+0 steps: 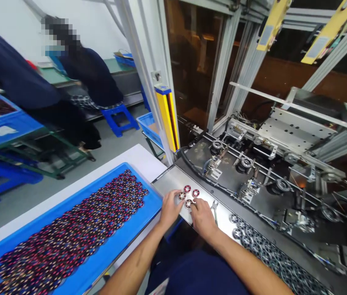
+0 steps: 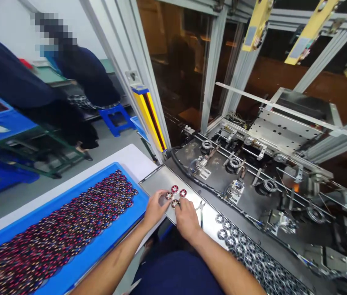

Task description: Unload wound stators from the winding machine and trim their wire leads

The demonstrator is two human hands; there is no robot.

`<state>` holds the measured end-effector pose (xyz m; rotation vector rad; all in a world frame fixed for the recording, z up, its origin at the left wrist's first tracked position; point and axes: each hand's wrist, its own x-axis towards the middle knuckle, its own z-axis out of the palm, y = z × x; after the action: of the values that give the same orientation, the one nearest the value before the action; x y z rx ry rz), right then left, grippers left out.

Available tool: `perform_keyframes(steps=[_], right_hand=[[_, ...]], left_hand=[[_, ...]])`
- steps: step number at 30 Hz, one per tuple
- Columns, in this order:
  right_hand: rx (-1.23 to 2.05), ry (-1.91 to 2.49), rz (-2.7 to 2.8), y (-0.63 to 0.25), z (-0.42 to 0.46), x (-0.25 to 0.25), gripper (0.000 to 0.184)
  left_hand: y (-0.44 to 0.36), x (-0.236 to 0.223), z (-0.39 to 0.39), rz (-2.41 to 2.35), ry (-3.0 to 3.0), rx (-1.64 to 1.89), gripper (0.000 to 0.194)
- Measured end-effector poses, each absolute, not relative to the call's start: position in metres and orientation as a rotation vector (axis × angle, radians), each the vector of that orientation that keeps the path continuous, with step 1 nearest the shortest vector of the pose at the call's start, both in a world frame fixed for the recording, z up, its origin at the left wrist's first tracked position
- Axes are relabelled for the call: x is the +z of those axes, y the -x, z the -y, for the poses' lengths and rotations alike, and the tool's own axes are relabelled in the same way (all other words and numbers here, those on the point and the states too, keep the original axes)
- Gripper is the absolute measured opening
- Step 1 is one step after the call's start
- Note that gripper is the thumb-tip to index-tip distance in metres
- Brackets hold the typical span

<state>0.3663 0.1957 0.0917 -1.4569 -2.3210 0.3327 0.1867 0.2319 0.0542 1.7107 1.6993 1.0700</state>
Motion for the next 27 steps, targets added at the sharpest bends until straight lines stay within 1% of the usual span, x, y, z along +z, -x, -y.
perform_keyframes(steps=[3, 6, 9, 15, 19, 21, 25, 27], right_hand=[[0.263, 1.533, 2.248, -0.421, -0.151, 0.1, 0.018], [0.172, 1.673, 2.128, -0.481, -0.103, 0.101, 0.023], [0.118, 1.763, 2.065, -0.512, -0.076, 0.092, 0.028], [0.176, 1.772, 2.118, -0.499, -0.075, 0.08, 0.028], [0.253, 1.725, 2.219, -0.501, -0.082, 0.083, 0.04], [0.265, 1.647, 2.286, -0.507, -0.086, 0.082, 0.042], [0.218, 1.386, 2.39, -0.514, -0.102, 0.081, 0.035], [0.197, 1.255, 2.391, -0.513, -0.117, 0.084, 0.043]], left_hand=[[-0.173, 0.061, -0.214, -1.723, -1.721, 1.101, 0.038], [-0.161, 0.073, -0.188, -1.759, -1.713, 1.126, 0.04], [-0.166, 0.085, -0.17, -1.759, -1.714, 1.127, 0.041], [-0.202, 0.113, -0.174, -1.568, -1.827, 1.078, 0.039], [-0.217, 0.133, -0.174, -1.401, -1.635, 0.945, 0.037], [-0.224, 0.139, -0.168, -1.335, -1.508, 0.848, 0.034], [-0.244, 0.138, -0.158, -1.189, -1.339, 0.704, 0.028], [-0.254, 0.132, -0.16, -1.077, -1.211, 0.671, 0.032]])
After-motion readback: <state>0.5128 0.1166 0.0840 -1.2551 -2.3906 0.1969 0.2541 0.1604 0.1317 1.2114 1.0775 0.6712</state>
